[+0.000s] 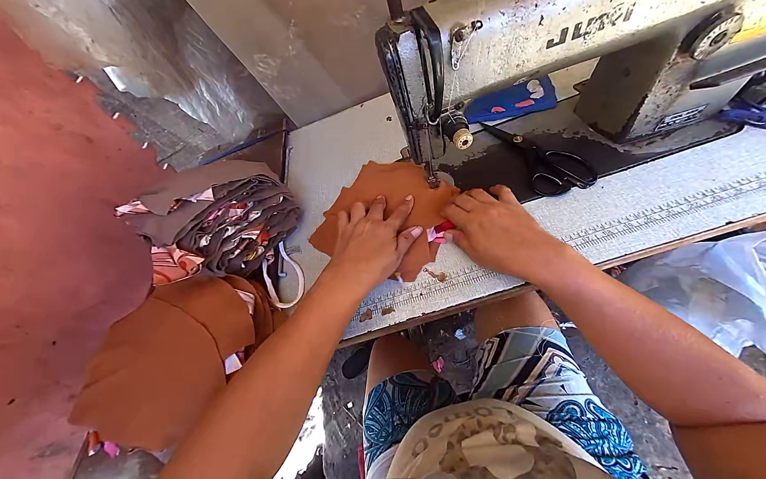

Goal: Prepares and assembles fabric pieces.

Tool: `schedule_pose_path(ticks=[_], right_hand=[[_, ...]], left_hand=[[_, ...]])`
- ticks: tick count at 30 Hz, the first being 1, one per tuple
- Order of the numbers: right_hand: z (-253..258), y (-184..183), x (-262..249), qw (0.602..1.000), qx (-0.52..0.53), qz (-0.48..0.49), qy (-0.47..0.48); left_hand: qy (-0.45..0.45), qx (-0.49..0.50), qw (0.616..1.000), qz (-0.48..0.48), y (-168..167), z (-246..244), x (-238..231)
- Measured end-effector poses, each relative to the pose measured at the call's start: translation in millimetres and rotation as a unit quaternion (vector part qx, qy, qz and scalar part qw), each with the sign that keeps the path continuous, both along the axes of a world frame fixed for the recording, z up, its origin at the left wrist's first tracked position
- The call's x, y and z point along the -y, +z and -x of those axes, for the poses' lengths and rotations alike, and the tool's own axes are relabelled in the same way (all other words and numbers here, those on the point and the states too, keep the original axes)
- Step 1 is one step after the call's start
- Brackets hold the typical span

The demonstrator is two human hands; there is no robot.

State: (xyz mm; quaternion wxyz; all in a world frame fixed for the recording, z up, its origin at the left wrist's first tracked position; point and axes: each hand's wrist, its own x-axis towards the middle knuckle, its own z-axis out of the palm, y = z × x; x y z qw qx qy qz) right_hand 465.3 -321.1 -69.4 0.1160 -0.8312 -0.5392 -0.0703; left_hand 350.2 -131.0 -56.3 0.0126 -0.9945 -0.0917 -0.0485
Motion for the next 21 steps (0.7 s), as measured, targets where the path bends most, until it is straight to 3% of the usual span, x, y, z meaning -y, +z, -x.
schedule_pose_path(ticks=[5, 8, 11, 14, 21], right_hand=[[-26.8, 11.3, -7.1, 0.997, -0.028, 0.054, -0.04], [-29.8, 10.0, -7.0, 0.999, -0.016, 0.007, -0.046], [-13.3, 1.2, -4.6, 0.993, 0.013, -0.097, 0.058], [2.8, -8.8, -2.1, 0.99, 0.017, -0.068, 0.125], [-1.6, -6.0, 7.0, 0.993, -0.034, -0.062, 0.093]], left_hand=[[0.02, -0.027, 0.998, -0.055, 5.1, -6.5, 9.4], [0.006, -0.018, 0.998, -0.056, 7.9, -11.8, -5.4], [-0.113, 0.05, 0.992, 0.009, 1.5, -14.6, -31.2], [-0.243, 0.067, 0.962, 0.104, -17.9, -14.0, -45.0], [-0.233, 0.069, 0.962, 0.125, -24.5, -9.6, -42.3]])
